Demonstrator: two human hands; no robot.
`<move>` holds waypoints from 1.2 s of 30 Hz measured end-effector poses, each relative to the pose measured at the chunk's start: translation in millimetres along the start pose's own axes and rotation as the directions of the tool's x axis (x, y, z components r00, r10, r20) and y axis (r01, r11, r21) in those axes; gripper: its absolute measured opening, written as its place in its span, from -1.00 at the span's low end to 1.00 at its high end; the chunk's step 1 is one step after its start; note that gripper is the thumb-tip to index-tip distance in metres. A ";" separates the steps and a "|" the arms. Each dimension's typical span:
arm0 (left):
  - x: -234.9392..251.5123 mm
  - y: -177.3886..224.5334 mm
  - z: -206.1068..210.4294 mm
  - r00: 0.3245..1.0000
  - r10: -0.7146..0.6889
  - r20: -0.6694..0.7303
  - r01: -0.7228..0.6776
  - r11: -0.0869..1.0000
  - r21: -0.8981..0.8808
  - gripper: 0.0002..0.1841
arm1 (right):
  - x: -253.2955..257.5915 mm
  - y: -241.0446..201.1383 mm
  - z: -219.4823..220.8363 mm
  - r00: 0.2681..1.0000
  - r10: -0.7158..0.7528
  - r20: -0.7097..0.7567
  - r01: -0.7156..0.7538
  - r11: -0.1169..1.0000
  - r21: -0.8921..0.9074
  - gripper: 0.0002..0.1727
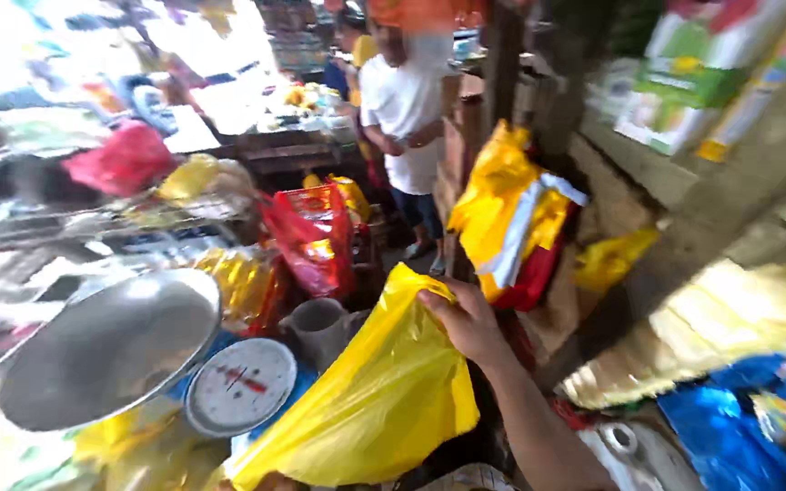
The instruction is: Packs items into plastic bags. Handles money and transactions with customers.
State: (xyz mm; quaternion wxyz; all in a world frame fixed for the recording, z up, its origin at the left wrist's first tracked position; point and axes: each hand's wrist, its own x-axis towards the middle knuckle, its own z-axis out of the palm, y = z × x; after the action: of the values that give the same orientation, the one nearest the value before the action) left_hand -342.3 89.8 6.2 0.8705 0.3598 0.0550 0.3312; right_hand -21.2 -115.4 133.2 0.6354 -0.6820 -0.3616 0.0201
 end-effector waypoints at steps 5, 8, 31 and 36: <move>-7.1 -52.9 35.9 0.994 -0.023 -0.109 0.025 1.000 0.016 -0.08 | 18.0 22.0 36.9 0.999 0.033 -0.019 -0.032 0.998 0.055 -0.70; -6.1 -68.4 43.4 0.969 -0.018 -0.247 0.061 0.984 0.165 -0.72 | 32.7 35.1 53.2 0.993 0.067 0.097 -0.075 0.994 0.080 -0.69; -67.4 -6.7 23.5 0.774 0.121 -0.622 -0.228 0.969 -0.096 -0.29 | -83.7 19.0 225.5 0.518 -0.330 0.789 0.360 0.921 0.148 -0.89; -166.4 64.3 -27.2 0.709 0.361 -0.606 -0.380 0.919 0.103 -0.50 | -65.8 21.6 264.8 0.575 -0.316 0.754 0.526 0.849 -0.045 -0.85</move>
State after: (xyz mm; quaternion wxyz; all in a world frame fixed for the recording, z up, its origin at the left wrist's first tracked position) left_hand -514.8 36.9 5.1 0.7256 0.2231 0.2566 0.5982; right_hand -188.6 77.6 35.0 0.3292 -0.5883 -0.7337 0.0852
